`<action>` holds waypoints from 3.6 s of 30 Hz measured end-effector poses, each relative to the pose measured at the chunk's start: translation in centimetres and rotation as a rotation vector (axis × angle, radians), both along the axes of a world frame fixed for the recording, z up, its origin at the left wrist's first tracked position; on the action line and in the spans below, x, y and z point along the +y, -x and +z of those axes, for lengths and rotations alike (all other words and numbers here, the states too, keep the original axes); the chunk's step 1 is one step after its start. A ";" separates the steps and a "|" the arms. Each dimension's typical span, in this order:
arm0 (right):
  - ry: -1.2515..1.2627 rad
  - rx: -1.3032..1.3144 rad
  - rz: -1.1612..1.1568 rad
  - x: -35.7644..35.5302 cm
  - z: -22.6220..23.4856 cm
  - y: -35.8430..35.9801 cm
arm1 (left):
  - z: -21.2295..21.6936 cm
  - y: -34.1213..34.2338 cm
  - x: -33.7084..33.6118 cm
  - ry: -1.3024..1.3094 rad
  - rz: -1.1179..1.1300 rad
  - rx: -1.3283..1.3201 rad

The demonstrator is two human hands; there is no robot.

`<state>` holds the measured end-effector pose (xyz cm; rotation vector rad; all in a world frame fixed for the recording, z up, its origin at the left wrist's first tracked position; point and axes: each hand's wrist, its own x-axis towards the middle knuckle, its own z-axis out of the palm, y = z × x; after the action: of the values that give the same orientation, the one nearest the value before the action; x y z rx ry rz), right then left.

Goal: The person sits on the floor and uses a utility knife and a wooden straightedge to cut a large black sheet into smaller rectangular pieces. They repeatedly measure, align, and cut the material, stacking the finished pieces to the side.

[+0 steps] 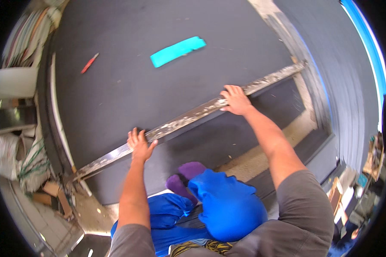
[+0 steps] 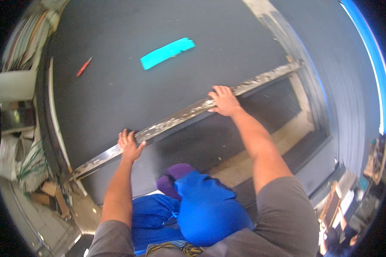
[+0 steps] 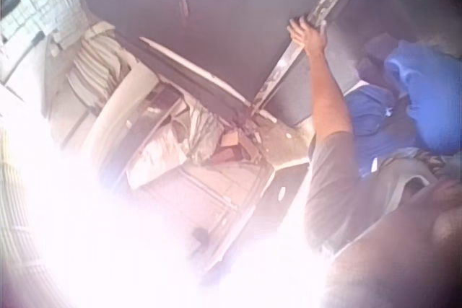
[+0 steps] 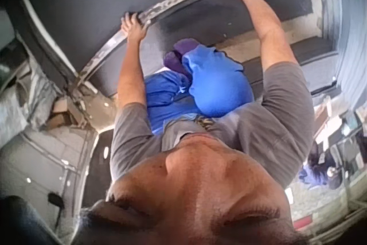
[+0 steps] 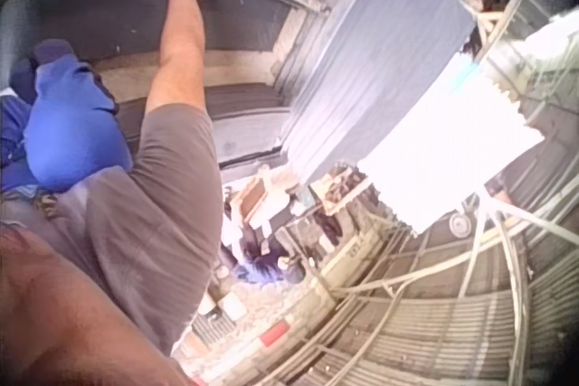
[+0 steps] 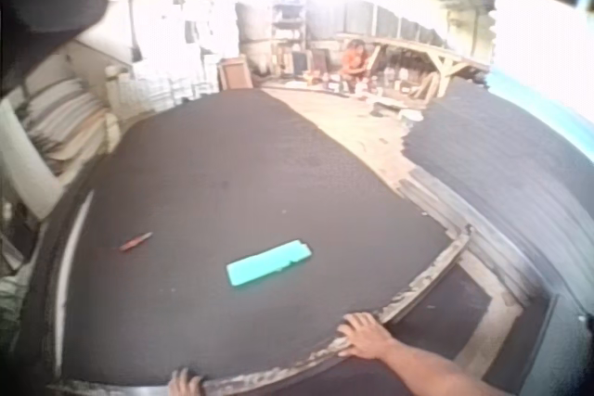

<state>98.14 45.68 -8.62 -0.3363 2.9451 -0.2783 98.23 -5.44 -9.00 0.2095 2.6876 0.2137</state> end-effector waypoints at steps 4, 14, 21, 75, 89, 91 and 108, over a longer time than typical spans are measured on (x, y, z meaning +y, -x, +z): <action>-0.036 -0.116 -0.058 0.0 0.5 0.3 | -0.4 1.1 0.2 0.029 0.053 -0.079; -0.057 0.195 -0.522 -1.0 -4.2 3.2 | 1.7 4.3 0.4 0.123 -0.378 -0.035; -0.265 -0.026 -0.463 -2.1 -1.6 5.0 | 4.6 12.0 4.0 0.251 -0.632 -0.275; 0.129 -0.261 -1.068 4.1 -1.7 5.5 | 1.8 30.6 49.9 -0.576 -1.539 -0.108; 0.274 -0.176 -1.061 3.8 -2.8 5.6 | -2.4 12.2 70.1 0.093 -2.709 -0.370; 0.167 -0.100 -1.092 3.2 -2.6 5.5 | -2.6 11.9 70.3 0.133 -2.715 -0.365; 0.290 -0.157 -3.054 -33.2 0.1 11.3 | -3.5 10.9 70.2 -0.388 -2.823 -0.138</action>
<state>86.87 12.51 -8.54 3.1567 0.4328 -0.5959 87.28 64.78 -12.47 2.8451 0.1294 -0.1935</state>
